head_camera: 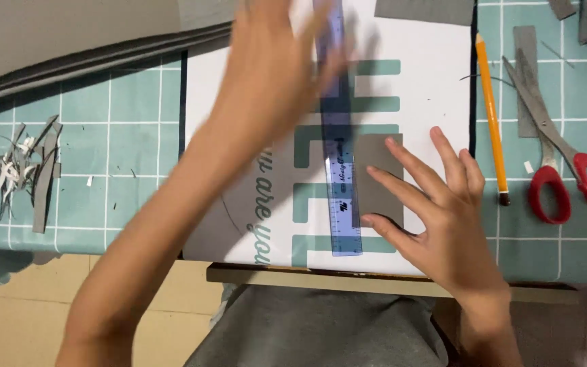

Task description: Marking a piece of leather with a pencil and ruler before cutting a semi-circular notch with scissors.

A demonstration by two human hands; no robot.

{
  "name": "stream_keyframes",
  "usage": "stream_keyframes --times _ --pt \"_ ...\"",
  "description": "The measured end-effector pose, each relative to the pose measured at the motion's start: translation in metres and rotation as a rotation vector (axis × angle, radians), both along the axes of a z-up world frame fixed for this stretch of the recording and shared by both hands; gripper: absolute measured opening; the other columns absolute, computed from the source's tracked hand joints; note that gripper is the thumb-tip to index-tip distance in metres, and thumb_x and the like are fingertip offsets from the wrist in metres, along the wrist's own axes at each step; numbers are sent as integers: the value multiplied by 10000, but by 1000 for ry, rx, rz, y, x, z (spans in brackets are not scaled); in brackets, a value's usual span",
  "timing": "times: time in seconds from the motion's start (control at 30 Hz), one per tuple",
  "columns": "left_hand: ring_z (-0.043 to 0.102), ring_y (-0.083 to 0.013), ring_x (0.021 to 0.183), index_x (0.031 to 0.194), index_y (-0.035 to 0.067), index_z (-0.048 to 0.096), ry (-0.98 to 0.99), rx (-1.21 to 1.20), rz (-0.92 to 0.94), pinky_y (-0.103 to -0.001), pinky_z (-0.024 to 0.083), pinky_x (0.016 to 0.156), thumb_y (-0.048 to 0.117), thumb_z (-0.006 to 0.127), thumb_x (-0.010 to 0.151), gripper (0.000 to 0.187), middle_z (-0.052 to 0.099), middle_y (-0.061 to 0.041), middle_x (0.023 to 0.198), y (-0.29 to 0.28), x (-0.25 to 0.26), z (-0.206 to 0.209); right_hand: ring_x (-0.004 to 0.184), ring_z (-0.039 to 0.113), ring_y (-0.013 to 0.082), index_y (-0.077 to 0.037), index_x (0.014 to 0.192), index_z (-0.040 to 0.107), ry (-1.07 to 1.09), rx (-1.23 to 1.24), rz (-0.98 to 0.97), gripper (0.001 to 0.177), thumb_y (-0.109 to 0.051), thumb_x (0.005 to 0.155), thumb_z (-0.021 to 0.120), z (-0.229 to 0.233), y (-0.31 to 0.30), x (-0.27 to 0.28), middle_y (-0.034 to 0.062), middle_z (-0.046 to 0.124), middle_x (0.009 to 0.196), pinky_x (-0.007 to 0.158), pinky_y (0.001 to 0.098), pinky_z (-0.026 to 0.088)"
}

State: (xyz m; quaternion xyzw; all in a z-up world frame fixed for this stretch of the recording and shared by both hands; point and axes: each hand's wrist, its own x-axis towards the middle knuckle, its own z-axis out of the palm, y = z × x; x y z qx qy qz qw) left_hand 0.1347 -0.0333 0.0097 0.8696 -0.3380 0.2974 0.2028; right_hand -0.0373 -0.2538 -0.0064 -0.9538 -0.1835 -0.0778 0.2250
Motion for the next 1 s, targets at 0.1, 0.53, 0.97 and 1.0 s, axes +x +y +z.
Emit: stream_keyframes --times 0.1,0.53,0.97,1.0 --pt "240 -411 1544 1606 111 343 461 328 -168 -715 260 1230 666 651 992 883 256 -253 1638 12 -86 6 1563 290 460 -172 1341 682 25 0 10 530 -395 873 787 0 -2 1 36 469 1607 1227 682 195" --pt "211 -376 1650 1631 197 263 511 208 -116 -684 211 1354 600 815 1008 925 277 -90 1734 27 -131 -30 1543 367 422 -236 1437 608 -68 -105 56 585 -411 920 819 -9 -10 1 32 461 1596 1189 565 299" --pt "217 -397 1660 1624 214 285 579 127 -161 -688 197 1371 545 773 1038 832 299 -90 1732 31 -130 -27 1552 321 398 -207 1394 638 -14 -19 48 551 -320 901 857 -5 -6 -1 37 494 1576 1211 585 289" --pt "217 -397 1660 1624 214 285 581 127 -162 -688 197 1371 545 773 1038 832 299 -90 1732 31 -130 -28 1552 321 398 -207 1394 638 -12 -19 47 551 -320 901 857 -5 -5 0 37 494 1576 1211 585 289"
